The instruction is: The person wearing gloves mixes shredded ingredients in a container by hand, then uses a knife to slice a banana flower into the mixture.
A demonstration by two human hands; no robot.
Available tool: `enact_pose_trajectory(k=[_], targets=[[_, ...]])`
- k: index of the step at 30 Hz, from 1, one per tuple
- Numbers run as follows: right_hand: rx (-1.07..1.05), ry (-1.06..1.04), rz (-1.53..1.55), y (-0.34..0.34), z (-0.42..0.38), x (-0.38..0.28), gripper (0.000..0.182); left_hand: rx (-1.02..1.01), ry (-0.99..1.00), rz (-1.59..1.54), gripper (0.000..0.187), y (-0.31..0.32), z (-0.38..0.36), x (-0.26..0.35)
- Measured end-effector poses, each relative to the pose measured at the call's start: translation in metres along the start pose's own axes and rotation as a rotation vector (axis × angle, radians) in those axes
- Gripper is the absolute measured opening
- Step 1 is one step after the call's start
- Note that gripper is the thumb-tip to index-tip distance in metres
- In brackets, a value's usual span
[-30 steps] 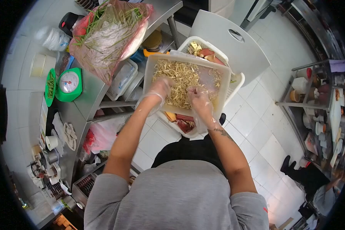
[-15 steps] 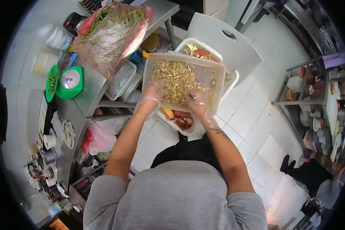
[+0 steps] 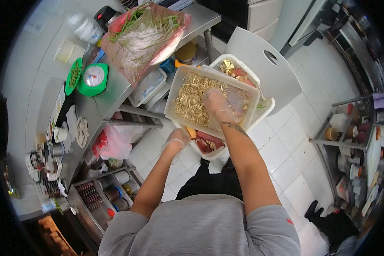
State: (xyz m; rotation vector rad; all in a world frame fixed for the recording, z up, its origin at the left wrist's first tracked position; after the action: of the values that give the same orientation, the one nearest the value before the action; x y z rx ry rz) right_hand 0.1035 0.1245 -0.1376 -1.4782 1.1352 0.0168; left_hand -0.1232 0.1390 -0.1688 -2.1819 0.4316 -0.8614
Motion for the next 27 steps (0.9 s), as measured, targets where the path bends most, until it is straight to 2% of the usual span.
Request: enact_pose_trajectory(k=[3,4,6,9,12,16,18,19,21,22,25,27], targets=[[0.041,0.023,0.16,-0.012,-0.011,-0.001,0.031,0.106,-0.095,0.132,0.033,0.025,0.007,0.021],[0.015,0.023,0.122,-0.017,-0.013,-0.003,0.033,0.152,-0.117,0.139,0.036,0.052,0.027,0.008],[-0.042,0.028,0.039,-0.026,-0.019,-0.004,0.037,0.183,-0.104,0.241,0.037,0.068,0.046,-0.003],[0.086,-0.02,0.066,-0.038,-0.041,0.007,0.041,0.148,-0.073,0.28,0.036,0.05,0.044,0.006],[-0.168,-0.252,-0.183,-0.045,-0.085,0.017,0.046,0.144,-0.111,0.217,0.035,0.029,0.044,0.007],[-0.189,-0.292,-0.506,-0.012,-0.128,0.042,0.029,0.184,-0.096,0.272,0.036,0.01,0.039,0.027],[-0.231,-0.268,-0.555,0.027,-0.118,0.075,0.021,0.265,-0.184,0.288,0.036,0.025,0.049,0.013],[-0.211,-0.343,-0.567,0.027,-0.116,0.078,0.019,0.304,-0.233,0.297,0.035,0.028,0.05,0.006],[-0.187,-0.492,-0.575,0.029,-0.116,0.084,0.016,0.293,-0.071,0.375,0.034,0.031,0.05,-0.006],[-0.226,-0.449,-0.557,0.021,-0.116,0.084,0.016,0.29,0.013,0.412,0.034,0.024,0.05,-0.011],[-0.278,-0.36,-0.518,-0.009,-0.115,0.081,0.017,0.049,0.239,0.219,0.029,-0.006,0.054,-0.025],[-0.242,-0.36,-0.498,-0.021,-0.115,0.078,0.014,0.021,0.203,0.156,0.028,-0.017,0.058,-0.037]])
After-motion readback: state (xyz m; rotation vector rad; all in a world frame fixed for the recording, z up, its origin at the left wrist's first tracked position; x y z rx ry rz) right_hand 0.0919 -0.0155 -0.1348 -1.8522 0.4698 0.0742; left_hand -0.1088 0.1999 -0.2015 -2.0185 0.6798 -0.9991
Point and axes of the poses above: each hand's wrist, its own z-axis towards the middle knuckle, its own y-axis out of the palm, x = y × z, the point moved 4 cm from there along z, towards the middle knuckle, and after that the axes turned 13 degrees about y, right-handed, at the moved point
